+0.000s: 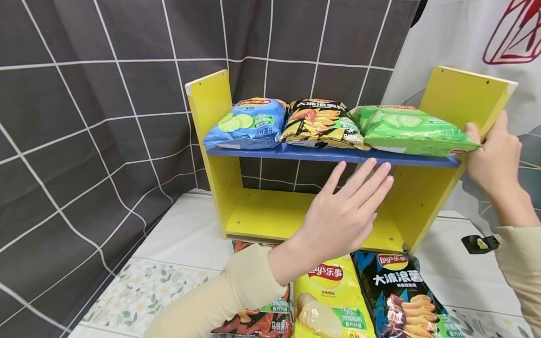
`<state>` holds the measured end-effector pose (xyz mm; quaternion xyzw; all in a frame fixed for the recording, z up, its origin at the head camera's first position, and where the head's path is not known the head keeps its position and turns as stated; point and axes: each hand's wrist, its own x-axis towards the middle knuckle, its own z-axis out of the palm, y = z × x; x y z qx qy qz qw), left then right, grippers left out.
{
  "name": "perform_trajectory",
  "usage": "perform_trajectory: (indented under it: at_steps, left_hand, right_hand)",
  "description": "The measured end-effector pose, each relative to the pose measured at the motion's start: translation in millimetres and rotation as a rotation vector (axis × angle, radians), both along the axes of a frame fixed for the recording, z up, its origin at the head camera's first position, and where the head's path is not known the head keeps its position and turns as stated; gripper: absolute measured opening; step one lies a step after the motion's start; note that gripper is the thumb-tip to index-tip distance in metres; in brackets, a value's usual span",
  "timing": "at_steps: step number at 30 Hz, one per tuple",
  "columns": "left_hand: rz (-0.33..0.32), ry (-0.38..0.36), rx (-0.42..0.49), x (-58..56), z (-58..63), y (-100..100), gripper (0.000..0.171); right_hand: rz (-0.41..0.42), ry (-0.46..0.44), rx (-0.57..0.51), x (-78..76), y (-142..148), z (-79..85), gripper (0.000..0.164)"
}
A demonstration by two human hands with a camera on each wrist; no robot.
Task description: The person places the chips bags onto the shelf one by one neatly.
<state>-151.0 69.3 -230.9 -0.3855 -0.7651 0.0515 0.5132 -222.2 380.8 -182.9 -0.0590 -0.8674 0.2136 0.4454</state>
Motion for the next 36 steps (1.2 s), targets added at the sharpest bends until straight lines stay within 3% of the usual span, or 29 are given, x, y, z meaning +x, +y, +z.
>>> perform_trajectory:
  at_steps: [8,15,21,30,36]
  left_hand:
    - [-0.039,-0.073,0.011,1.6,-11.2,-23,0.047]
    - [-0.051,-0.201,0.013,12.1,-29.3,-51,0.049]
    - [-0.016,-0.311,0.012,22.7,-56.8,-81,0.05]
    - [0.037,-0.375,-0.066,27.0,-112.0,-111,0.046]
    - [0.045,-0.424,-0.112,35.3,-136.2,-121,0.053]
  right_hand:
    - [-0.008,0.025,-0.029,2.2,6,-1.5,0.028]
    - [0.002,0.015,-0.051,2.9,8,-5.2,0.011]
    - [0.015,0.016,-0.041,-0.1,4,-4.7,0.011]
    - [0.017,0.056,-0.008,-3.0,2,-2.2,0.009]
    - [0.015,0.057,0.0,-3.3,2,-2.1,0.02]
